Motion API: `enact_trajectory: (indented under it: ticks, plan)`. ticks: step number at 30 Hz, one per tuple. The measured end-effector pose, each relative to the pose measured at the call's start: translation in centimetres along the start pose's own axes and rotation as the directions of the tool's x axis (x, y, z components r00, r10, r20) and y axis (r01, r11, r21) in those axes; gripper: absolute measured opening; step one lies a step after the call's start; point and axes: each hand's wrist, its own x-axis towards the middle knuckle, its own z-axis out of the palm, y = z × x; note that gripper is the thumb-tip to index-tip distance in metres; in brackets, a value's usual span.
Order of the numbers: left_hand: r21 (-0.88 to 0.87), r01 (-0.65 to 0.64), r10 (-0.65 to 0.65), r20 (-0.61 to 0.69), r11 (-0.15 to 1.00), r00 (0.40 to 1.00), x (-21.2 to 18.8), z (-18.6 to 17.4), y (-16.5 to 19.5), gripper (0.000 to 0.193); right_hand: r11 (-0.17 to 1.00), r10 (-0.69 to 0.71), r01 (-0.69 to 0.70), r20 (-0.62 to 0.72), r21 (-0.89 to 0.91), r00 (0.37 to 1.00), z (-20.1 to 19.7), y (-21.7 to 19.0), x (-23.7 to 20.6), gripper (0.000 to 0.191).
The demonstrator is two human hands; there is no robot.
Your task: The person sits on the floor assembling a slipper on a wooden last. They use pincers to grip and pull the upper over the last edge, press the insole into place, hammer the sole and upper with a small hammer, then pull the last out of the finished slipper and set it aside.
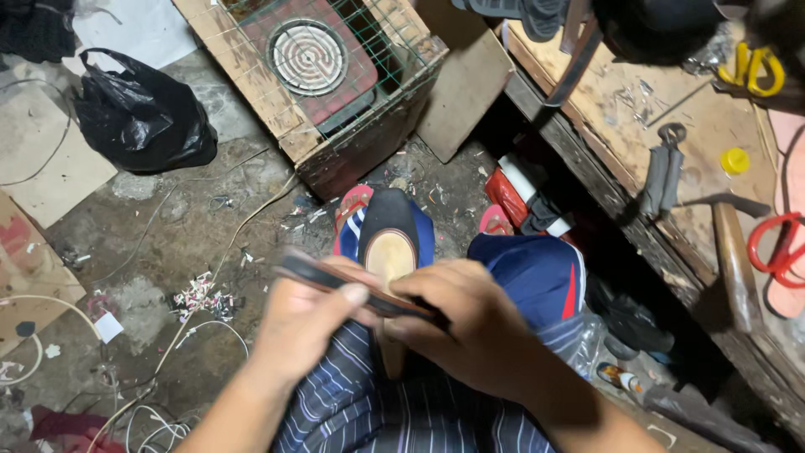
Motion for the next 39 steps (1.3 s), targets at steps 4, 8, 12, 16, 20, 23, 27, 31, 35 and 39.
enact_trajectory:
  ticks: [4,8,12,16,20,23,27,31,35,39]
  plan:
    - [-0.018,0.119,-0.118,0.064,0.993,0.991,0.3,4.0,1.3,0.031,0.764,0.444,-0.473,0.175,0.439,0.879,1.2,1.4,-3.0,0.02]
    - [-0.068,0.092,-0.1,-0.123,0.993,0.987,2.7,7.1,2.2,0.034,0.551,0.543,-0.678,0.407,0.487,0.734,-3.1,5.0,-6.5,0.019]
    - [-0.207,0.116,-0.166,-0.242,0.971,0.956,5.9,7.9,1.9,0.031,0.509,0.576,-0.736,0.459,0.447,0.677,-7.8,8.7,-9.2,0.023]
    - [-0.346,0.2,-0.304,-0.278,0.917,0.911,8.1,8.3,0.3,0.031,0.339,0.568,-0.598,0.349,0.726,0.745,-8.7,13.5,-8.8,0.023]
    - [-0.302,0.37,-0.465,-0.367,0.879,0.806,9.0,10.4,-1.6,0.038,0.227,0.546,-0.532,0.346,0.816,0.763,-6.7,17.9,-7.4,0.025]
    - [-0.287,0.396,-0.482,-0.366,0.872,0.796,8.9,11.9,-2.1,0.032,0.068,0.518,-0.573,0.462,0.817,0.72,-5.4,19.3,-7.1,0.024]
    - [-0.221,0.414,-0.469,-0.391,0.883,0.792,9.4,13.4,-1.6,0.03,0.07,0.502,-0.567,0.462,0.821,0.731,-5.4,19.6,-7.1,0.03]
    - [-0.347,0.358,-0.462,-0.29,0.867,0.838,8.1,14.7,-0.7,0.034,0.171,0.501,-0.48,0.344,0.86,0.794,-7.0,17.9,-7.9,0.026]
    - [-0.441,0.257,-0.345,-0.131,0.86,0.929,6.5,16.3,-1.3,0.035,0.314,0.463,-0.407,0.236,0.858,0.855,-9.5,15.3,-9.9,0.023]
    - [-0.521,0.249,-0.298,-0.011,0.816,0.954,5.7,16.6,-2.2,0.03,0.429,0.413,-0.369,0.184,0.824,0.892,-10.7,13.6,-11.8,0.024]
